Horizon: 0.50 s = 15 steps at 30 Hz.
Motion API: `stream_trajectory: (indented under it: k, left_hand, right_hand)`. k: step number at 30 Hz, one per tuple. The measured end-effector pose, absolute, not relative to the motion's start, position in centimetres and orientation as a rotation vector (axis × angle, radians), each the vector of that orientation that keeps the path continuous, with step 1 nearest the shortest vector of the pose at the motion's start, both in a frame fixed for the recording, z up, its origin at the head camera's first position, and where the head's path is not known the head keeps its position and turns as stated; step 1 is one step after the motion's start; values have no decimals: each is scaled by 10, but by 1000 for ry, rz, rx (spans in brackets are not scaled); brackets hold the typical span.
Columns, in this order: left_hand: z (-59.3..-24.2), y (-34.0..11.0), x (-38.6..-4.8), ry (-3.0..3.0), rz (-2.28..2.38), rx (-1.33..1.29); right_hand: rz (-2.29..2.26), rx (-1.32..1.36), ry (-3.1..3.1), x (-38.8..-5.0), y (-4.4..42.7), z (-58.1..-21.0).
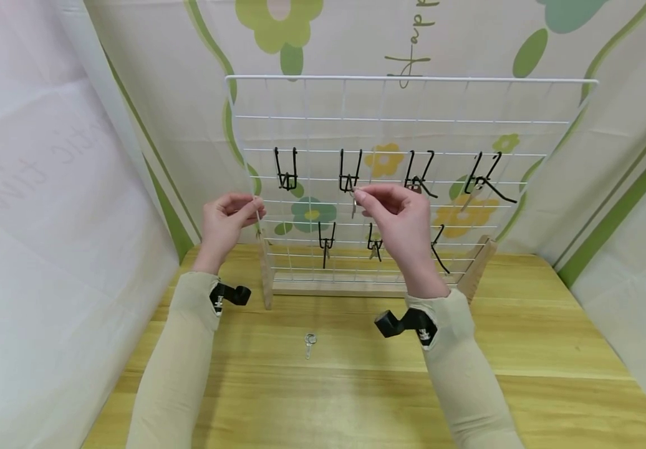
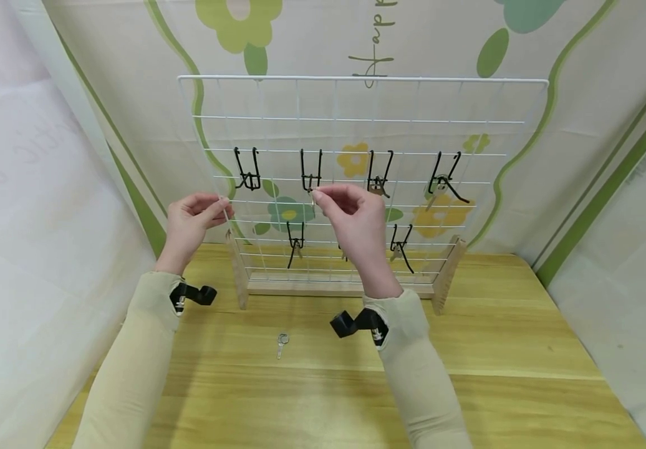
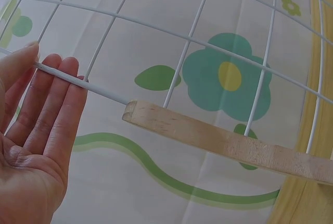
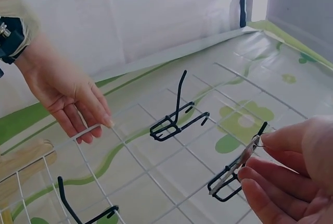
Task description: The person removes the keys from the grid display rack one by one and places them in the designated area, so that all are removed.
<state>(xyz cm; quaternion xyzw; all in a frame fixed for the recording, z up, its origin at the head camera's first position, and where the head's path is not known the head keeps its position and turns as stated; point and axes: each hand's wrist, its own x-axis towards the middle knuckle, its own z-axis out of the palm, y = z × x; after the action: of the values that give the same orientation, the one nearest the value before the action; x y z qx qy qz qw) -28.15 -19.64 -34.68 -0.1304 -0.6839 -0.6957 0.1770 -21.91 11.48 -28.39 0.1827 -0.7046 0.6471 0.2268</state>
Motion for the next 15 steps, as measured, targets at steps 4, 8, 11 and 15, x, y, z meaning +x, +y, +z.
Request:
stream_trajectory:
  k: [4, 8, 11, 15]
  left_hand:
    - [-347, -197, -281, -1930, -1977, -371]
    - [-347, -198, -281, -1934, -1971, -375]
    - [-347, -198, -282, -1938, -1967, -375]
    - [-347, -197, -281, -1945, -1963, -368]
  right_hand:
    - [1763, 551, -1921, -213, 117, -283]
    - [1757, 564, -1924, -206, 120, -281]
    - [1752, 565, -1934, -201, 121, -279]
    - [1735, 566, -1953, -196, 123, -278]
